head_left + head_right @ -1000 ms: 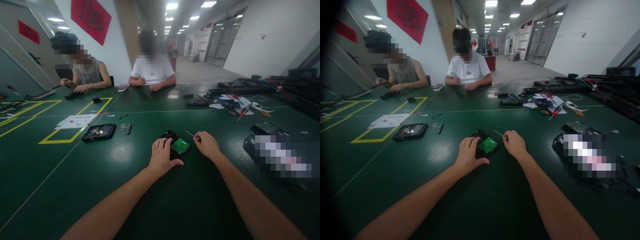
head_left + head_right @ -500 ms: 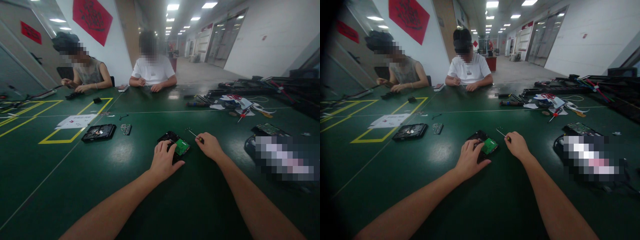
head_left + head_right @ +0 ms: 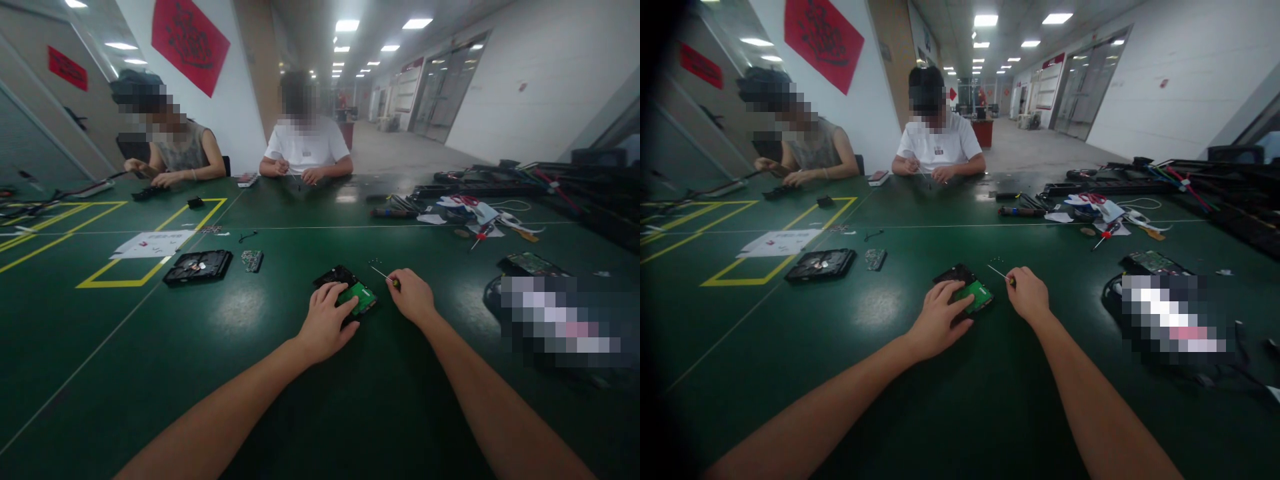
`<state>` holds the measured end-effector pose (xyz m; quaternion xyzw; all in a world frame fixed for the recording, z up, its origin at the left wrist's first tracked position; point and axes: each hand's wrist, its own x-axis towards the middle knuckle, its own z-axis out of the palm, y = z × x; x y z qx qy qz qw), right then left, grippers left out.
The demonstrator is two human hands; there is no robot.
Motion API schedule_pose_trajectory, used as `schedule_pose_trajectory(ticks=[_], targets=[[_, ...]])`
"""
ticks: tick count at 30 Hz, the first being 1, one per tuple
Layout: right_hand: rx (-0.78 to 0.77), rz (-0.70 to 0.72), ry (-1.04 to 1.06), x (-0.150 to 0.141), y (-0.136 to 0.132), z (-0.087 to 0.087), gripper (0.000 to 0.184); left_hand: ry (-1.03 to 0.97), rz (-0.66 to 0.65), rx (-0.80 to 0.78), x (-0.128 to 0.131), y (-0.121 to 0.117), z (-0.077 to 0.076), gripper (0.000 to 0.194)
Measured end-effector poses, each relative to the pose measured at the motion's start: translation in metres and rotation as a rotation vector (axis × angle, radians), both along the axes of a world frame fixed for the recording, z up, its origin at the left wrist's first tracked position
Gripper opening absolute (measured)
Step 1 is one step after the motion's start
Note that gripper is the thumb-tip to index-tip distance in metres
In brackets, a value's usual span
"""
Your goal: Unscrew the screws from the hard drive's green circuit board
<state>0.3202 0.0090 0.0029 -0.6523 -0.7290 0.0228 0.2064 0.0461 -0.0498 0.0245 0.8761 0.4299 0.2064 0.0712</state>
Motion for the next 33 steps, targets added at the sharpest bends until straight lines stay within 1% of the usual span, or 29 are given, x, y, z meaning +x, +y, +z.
schedule_pose_trajectory(ticks=[3, 6, 8, 9, 11, 13, 16, 19, 22, 25, 29, 31, 33], targets=[[-0.024, 0.015, 0.017, 0.002, -0.001, 0.002, 0.017, 0.023, -0.049, -0.059, -0.024, 0.005, 0.007, 0.052], [-0.051, 0.032, 0.034, 0.003, 0.0, 0.002, 0.016, 0.067, -0.004, -0.078, -0.059, 0.015, 0.013, 0.056], [-0.06, 0.037, 0.042, 0.004, 0.002, 0.003, 0.016, 0.116, 0.046, -0.067, -0.081, 0.024, 0.015, 0.062], [-0.062, 0.035, 0.045, 0.004, 0.003, 0.003, 0.017, 0.131, 0.1, -0.054, -0.09, 0.028, 0.015, 0.062], [-0.068, 0.032, 0.051, 0.003, 0.003, 0.004, 0.019, 0.138, 0.197, -0.035, -0.097, 0.032, 0.014, 0.056], [-0.077, 0.029, 0.055, 0.002, 0.003, 0.005, 0.02, 0.088, 0.242, -0.032, -0.09, 0.029, 0.012, 0.049], [-0.084, 0.019, 0.057, 0.001, 0.001, 0.007, 0.022, 0.045, 0.262, 0.0, -0.058, 0.015, 0.008, 0.036], [-0.094, 0.015, 0.057, 0.001, 0.0, 0.009, 0.022, 0.087, 0.269, 0.055, -0.023, 0.002, 0.007, 0.043], [-0.101, 0.017, 0.056, 0.001, 0.0, 0.01, 0.022, 0.146, 0.324, 0.095, -0.003, 0.0, 0.007, 0.052], [-0.107, 0.022, 0.058, 0.001, 0.0, 0.01, 0.022, 0.174, 0.339, 0.118, -0.001, 0.005, 0.004, 0.047], [-0.104, 0.038, 0.06, 0.002, 0.0, 0.01, 0.021, 0.12, 0.272, 0.108, -0.011, 0.004, -0.002, 0.044], [-0.102, 0.042, 0.062, 0.002, -0.001, 0.01, 0.02, 0.098, 0.241, 0.099, -0.018, -0.001, -0.004, 0.044], [-0.1, 0.044, 0.063, 0.001, -0.002, 0.01, 0.019, 0.106, 0.18, 0.082, -0.027, -0.008, -0.005, 0.042]])
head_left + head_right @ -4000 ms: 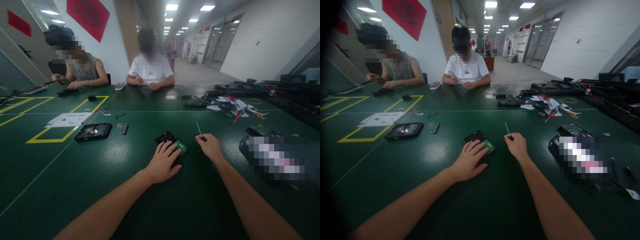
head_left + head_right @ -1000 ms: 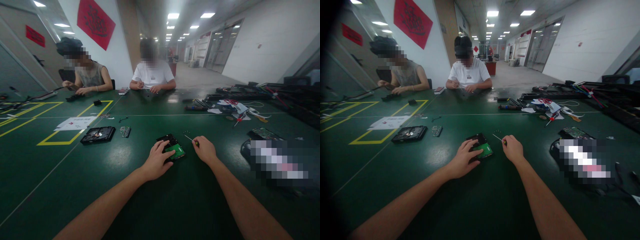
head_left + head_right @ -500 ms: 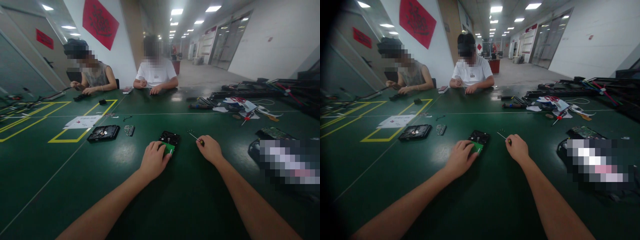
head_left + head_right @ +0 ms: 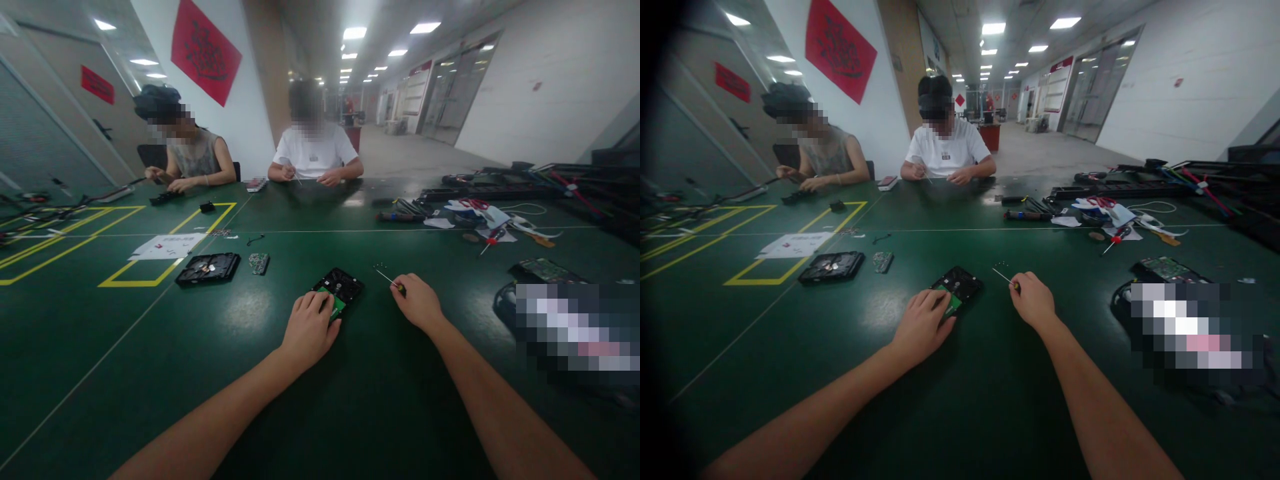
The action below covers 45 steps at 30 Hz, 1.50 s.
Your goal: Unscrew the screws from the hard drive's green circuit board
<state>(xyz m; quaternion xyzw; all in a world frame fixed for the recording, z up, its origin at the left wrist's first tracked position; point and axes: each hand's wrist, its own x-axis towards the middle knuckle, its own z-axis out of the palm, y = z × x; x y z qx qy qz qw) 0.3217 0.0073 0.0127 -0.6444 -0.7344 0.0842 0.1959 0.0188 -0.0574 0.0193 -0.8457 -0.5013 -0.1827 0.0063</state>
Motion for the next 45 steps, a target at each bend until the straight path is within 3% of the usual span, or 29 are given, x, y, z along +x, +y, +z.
schedule_pose_trajectory(ticks=[7, 15, 18, 21, 23, 29, 35, 39, 41, 43, 45], targets=[[0.03, 0.008, 0.002, -0.002, -0.001, -0.002, 0.015, -0.011, -0.2, -0.046, -0.033, -0.014, 0.002, 0.045], [-0.023, 0.054, 0.092, -0.014, -0.007, 0.011, 0.02, 0.004, -0.395, -0.126, -0.052, 0.003, 0.013, 0.048], [-0.099, 0.116, 0.193, -0.028, -0.008, 0.016, 0.024, -0.024, -0.446, -0.147, -0.056, 0.013, 0.015, 0.049], [-0.211, 0.226, 0.449, -0.044, 0.0, 0.021, 0.018, -0.037, -0.485, -0.165, -0.06, 0.021, 0.016, 0.052], [-0.245, 0.249, 0.473, -0.055, 0.01, 0.023, 0.017, -0.049, -0.499, -0.181, -0.061, 0.026, 0.016, 0.053], [-0.349, 0.265, 0.462, -0.067, 0.028, 0.028, 0.024, -0.062, -0.488, -0.174, -0.057, 0.036, 0.013, 0.06], [-0.428, 0.229, 0.413, -0.028, 0.0, 0.031, 0.024, -0.064, -0.41, -0.117, -0.042, 0.039, 0.011, 0.072], [-0.604, 0.311, 0.477, -0.006, -0.017, 0.037, 0.026, -0.158, -0.439, -0.207, -0.036, 0.04, 0.015, 0.062], [-0.618, 0.308, 0.53, -0.005, -0.02, 0.039, 0.026, -0.228, -0.439, -0.252, -0.03, 0.042, 0.017, 0.055], [-0.581, 0.255, 0.546, -0.01, -0.021, 0.039, 0.026, -0.351, -0.359, -0.255, -0.022, 0.044, 0.013, 0.045], [-0.516, 0.2, 0.526, -0.017, -0.021, 0.036, 0.026, -0.517, -0.134, -0.175, -0.011, 0.045, 0.005, 0.043]])
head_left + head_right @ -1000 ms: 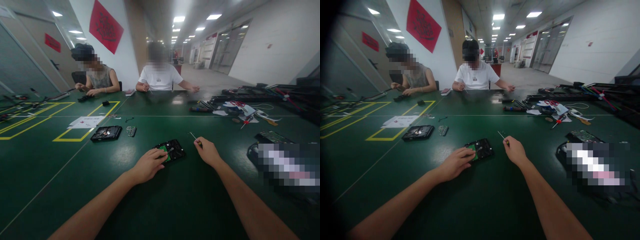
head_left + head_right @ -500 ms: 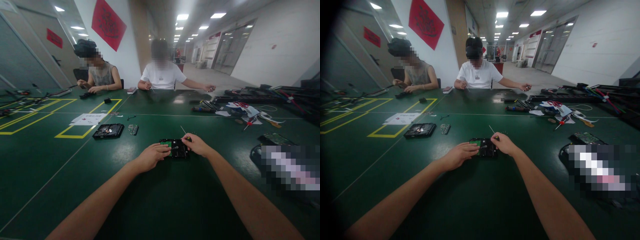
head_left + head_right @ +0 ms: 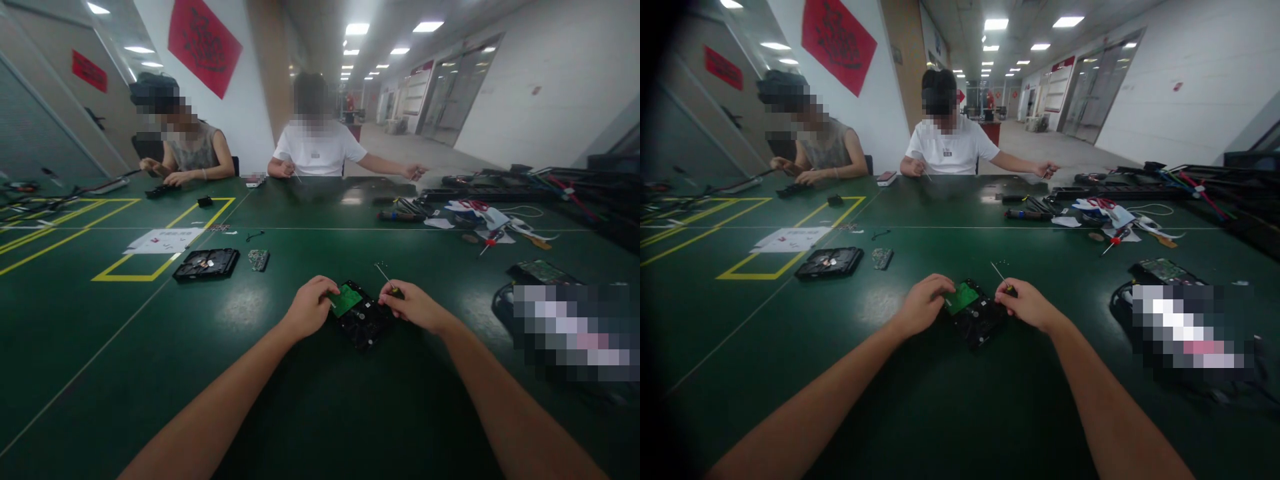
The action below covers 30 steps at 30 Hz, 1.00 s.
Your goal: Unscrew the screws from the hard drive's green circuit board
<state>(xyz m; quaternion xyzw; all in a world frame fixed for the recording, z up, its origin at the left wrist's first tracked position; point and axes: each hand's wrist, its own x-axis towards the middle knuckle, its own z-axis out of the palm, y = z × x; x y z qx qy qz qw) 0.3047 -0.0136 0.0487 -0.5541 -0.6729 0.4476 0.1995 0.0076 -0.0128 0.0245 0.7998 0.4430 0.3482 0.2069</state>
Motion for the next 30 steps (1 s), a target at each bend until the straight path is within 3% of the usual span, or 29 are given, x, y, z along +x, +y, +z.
schedule_pose_trajectory(ticks=[2, 3, 7, 14, 18, 22, 30], targets=[[0.068, -0.03, -0.024, -0.007, -0.001, -0.005, 0.026, -0.074, 0.212, 0.021, 0.009, 0.0, -0.01, 0.036], [0.102, -0.036, -0.028, -0.009, -0.002, -0.007, 0.026, -0.075, 0.22, 0.026, 0.013, -0.001, -0.014, 0.031], [0.165, -0.058, -0.029, -0.015, -0.002, -0.013, 0.025, -0.053, 0.14, 0.043, 0.016, -0.004, -0.023, 0.025], [0.088, -0.018, -0.025, -0.012, -0.003, -0.007, 0.026, -0.042, 0.013, -0.009, 0.011, -0.005, -0.016, 0.021], [0.206, 0.041, -0.065, -0.014, -0.005, -0.008, 0.022, -0.052, -0.074, 0.01, 0.011, -0.007, -0.016, 0.023], [0.313, 0.081, -0.11, -0.017, -0.003, -0.016, 0.021, -0.082, -0.089, -0.002, 0.01, -0.005, -0.019, 0.021], [0.323, 0.079, -0.113, -0.018, -0.003, -0.02, 0.021, -0.135, -0.125, -0.008, 0.009, -0.002, -0.018, 0.019]])
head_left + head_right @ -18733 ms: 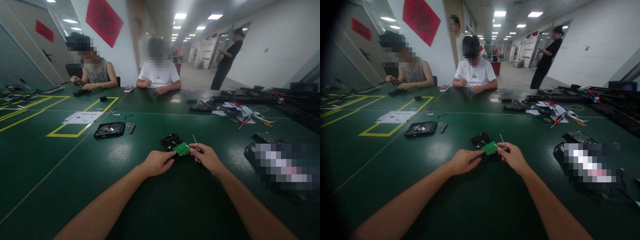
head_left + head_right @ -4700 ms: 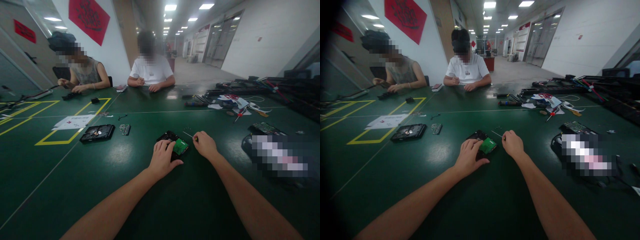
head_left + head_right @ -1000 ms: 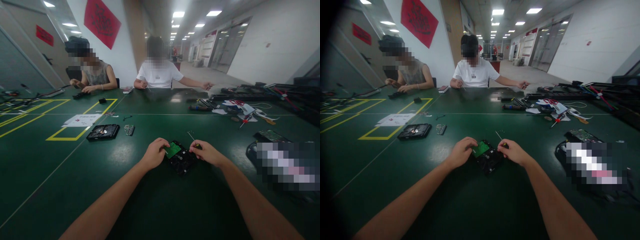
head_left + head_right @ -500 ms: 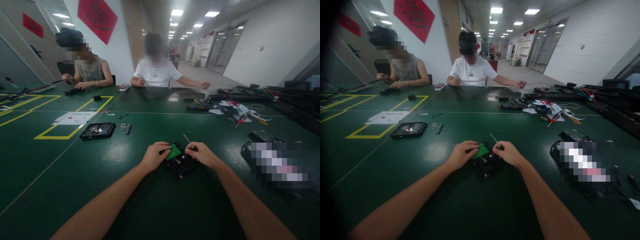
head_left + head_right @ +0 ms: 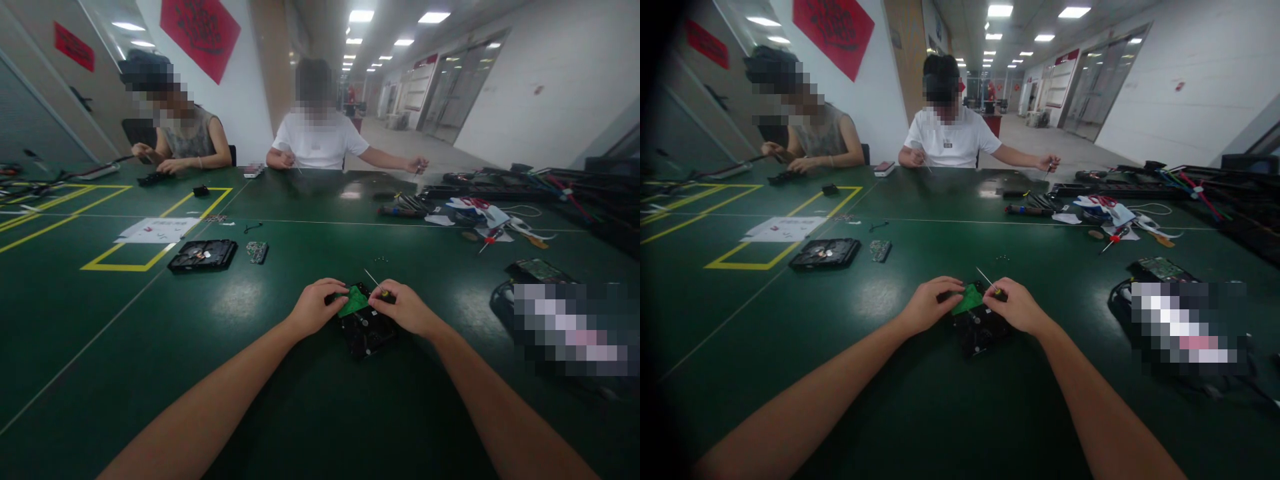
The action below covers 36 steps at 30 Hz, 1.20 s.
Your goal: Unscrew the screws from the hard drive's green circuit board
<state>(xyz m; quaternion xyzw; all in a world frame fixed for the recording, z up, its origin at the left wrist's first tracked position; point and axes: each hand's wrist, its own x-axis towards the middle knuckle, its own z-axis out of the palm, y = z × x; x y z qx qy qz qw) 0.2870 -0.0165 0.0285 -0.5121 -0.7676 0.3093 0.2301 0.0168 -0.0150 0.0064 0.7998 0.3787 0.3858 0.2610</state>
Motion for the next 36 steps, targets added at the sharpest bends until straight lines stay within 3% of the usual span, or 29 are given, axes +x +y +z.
schedule_pose_trajectory(ticks=[12, 19, 26, 36], targets=[[0.016, 0.02, -0.01, 0.0003, -0.0002, 0.0008, 0.021, -0.045, 0.007, -0.035, -0.0018, 0.0032, -0.0029, 0.023], [-0.004, -0.041, 0.016, -0.0014, -0.0006, 0.0017, 0.022, -0.042, 0.024, -0.043, 0.0002, 0.0015, -0.0027, 0.021], [0.022, 0.028, -0.006, -0.0002, 0.0006, 0.0, 0.02, -0.021, 0.012, -0.044, -0.0007, 0.0005, -0.0011, 0.019], [-0.008, -0.037, -0.031, -0.0056, -0.0013, 0.0009, 0.02, -0.017, -0.003, -0.045, -0.0009, -0.0001, 0.0004, 0.019]])
